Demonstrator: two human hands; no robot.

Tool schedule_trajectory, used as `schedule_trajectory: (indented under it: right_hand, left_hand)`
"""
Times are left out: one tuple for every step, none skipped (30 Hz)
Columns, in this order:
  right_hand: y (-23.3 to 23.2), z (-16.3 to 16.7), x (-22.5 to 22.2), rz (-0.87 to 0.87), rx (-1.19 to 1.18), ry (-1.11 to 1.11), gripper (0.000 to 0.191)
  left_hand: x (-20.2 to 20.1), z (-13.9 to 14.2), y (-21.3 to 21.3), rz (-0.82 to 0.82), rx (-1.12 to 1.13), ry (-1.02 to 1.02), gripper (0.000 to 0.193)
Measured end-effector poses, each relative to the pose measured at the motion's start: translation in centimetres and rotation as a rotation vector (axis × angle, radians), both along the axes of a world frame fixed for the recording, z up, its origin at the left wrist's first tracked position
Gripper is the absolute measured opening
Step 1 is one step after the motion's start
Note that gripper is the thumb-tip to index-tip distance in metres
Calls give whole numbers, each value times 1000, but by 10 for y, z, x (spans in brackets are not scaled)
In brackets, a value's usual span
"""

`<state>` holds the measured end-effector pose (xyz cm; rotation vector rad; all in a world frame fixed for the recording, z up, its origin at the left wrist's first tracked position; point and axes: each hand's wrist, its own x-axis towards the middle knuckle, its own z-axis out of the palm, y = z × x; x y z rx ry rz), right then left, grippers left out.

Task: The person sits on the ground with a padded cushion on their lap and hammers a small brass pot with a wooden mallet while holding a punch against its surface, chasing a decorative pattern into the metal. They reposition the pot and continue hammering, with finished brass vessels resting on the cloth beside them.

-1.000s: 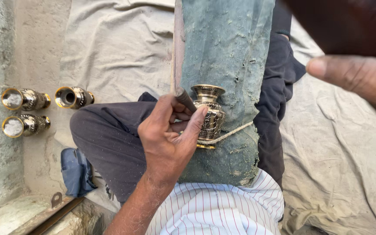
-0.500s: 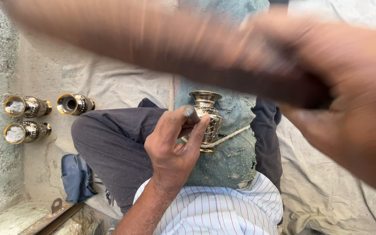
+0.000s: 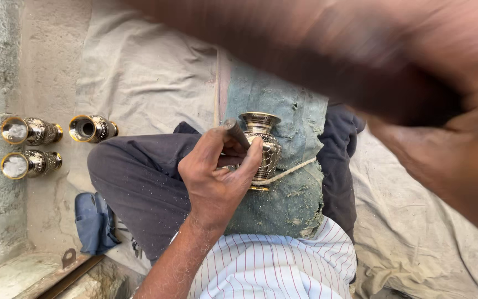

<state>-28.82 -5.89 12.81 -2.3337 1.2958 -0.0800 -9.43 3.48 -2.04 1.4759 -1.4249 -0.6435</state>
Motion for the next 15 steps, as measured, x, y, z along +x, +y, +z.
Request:
schedule_trajectory:
  right_hand:
    - [3,3,0,62,-132,417,55]
    - [1,4,-1,63,-177,596,57]
    - [4,3,-2,75,-215,777,60]
    - [3,-1,-4,43,-168,725,60]
    - [2,-8,-5,-48,-47,673,58]
    - [1,-18,-7,-146,65,622,55]
    - [3,-32,-7,-300,265,567,49]
    - [9,-50,-5,-329,344,315,48]
    - [14,-71,-4,-349,438,65,47]
    - [22,-89,-6,-253,391,-390,52]
    - [33,-110,-6,-386,551,-530,56]
    - [44,-128,-4,-518,716,-667,61]
    - [57,-142,-5,-554,723,-691,59]
    - [70,-153,-4,-591,731,-713,58]
    - [80,-159,-4,-628,742,-733,57]
  left_hand:
    - [1,-2,0,-12,4,9,17]
    - [1,-3,0,-20,-46,7,17]
    - [2,-3,0,-27,-95,8,17]
    - [4,-3,-1,-28,-146,15,17]
    - [6,-3,-4,10,-111,108,18]
    - [10,-2,-8,56,-66,200,18]
    - [14,-1,-11,110,-10,291,19]
    - [16,-2,-18,88,44,478,20]
    - [16,-7,-29,53,86,663,20]
    - [15,-12,-40,2,125,844,21]
    - [12,-19,-48,-21,140,911,22]
    - [7,-27,-54,-40,158,979,22]
    - [4,-36,-58,-56,178,1048,23]
    - [3,-43,-60,-67,178,1091,24]
    - [2,-49,-61,-75,180,1134,25]
